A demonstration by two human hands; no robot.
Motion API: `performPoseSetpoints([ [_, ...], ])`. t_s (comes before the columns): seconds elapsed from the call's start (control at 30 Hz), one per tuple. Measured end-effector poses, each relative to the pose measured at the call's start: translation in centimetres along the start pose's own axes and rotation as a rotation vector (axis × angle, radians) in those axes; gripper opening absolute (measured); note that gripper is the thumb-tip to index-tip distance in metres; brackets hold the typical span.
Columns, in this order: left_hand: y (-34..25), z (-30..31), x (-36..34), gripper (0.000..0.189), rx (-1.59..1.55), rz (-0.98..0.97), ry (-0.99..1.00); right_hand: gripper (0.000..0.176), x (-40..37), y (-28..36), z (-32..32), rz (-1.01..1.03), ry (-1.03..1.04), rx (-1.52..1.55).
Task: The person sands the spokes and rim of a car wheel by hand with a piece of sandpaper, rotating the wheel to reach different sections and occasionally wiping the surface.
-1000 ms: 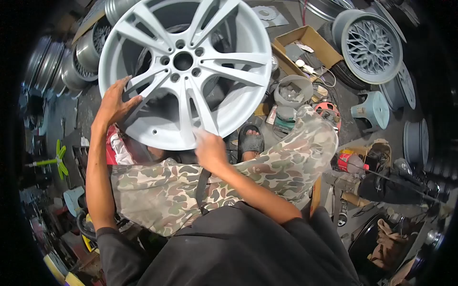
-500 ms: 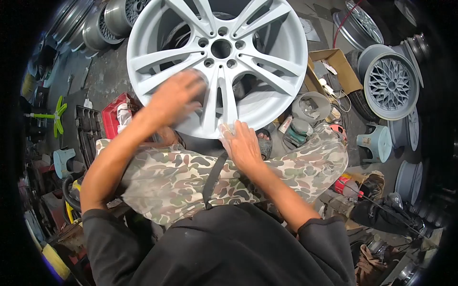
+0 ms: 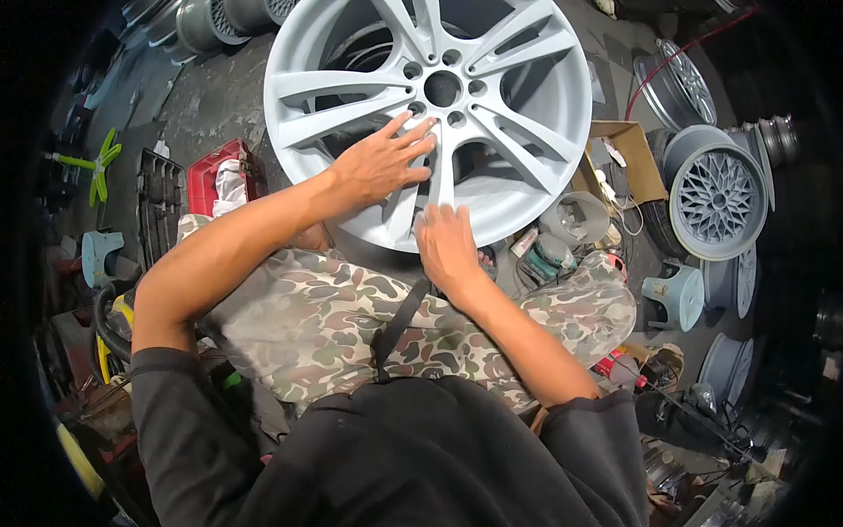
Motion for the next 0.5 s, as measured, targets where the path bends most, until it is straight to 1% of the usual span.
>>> performPoseSetpoints([
  [0.07, 1.0, 0.0, 0.4, 0.030, 0.008, 0.044, -0.004, 0.016, -1.8, -0.2, 0.0, -0.069, -0.005, 0.188],
  [0.1, 1.5, -0.1, 0.5, 0.032, 0.016, 0.072, -0.004, 0.016, -1.8, -0.2, 0.6, -0.061, 0.003, 0.187],
  [0.17, 2.1, 0.1, 0.3, 0.033, -0.014, 0.078, -0.035, 0.022, -2.5, -1.2, 0.1, -0.216, 0.301, 0.291],
  [0.2, 2.7, 0.2, 0.2, 0.034, -0.038, 0.119, -0.092, 0.022, -2.3, -1.6, -0.3, -0.226, 0.299, 0.290],
  [0.23, 3.3, 0.7, -0.1, 0.035, -0.063, 0.160, -0.146, 0.026, -1.5, -1.7, -0.8, -0.173, 0.252, 0.297],
  [0.27, 3.8, 0.7, -0.4, 0.034, -0.067, 0.177, -0.145, 0.031, -0.5, -1.8, -0.9, -0.117, 0.204, 0.303],
  [0.3, 4.2, 0.9, -0.7, 0.034, -0.066, 0.177, -0.145, 0.031, 0.7, -2.4, -0.9, -0.117, 0.203, 0.304],
  [0.37, 5.2, 0.6, -1.3, 0.035, -0.111, 0.250, -0.083, 0.031, 2.7, -3.5, -2.4, -0.152, 0.402, 0.261],
  [0.4, 5.6, 0.5, -1.7, 0.039, -0.123, 0.266, -0.078, 0.031, 3.5, -3.8, -2.4, -0.154, 0.400, 0.261],
  [0.47, 6.2, 0.4, -2.7, 0.043, -0.154, 0.284, -0.079, 0.032, 4.4, -4.3, -3.4, -0.156, 0.584, 0.336],
  [0.5, 6.3, 0.3, -3.0, 0.046, -0.195, 0.298, -0.076, 0.032, 5.0, -4.8, -3.3, -0.164, 0.586, 0.330],
])
Point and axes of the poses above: each hand's wrist, its own x-axis towards the middle knuckle, its own z-axis out of the back of the hand, y = z × x, the point moved 8 cm from there along x, towards the middle knuckle, and after that the axes turned 4 degrees about y, right-handed, at the moved point
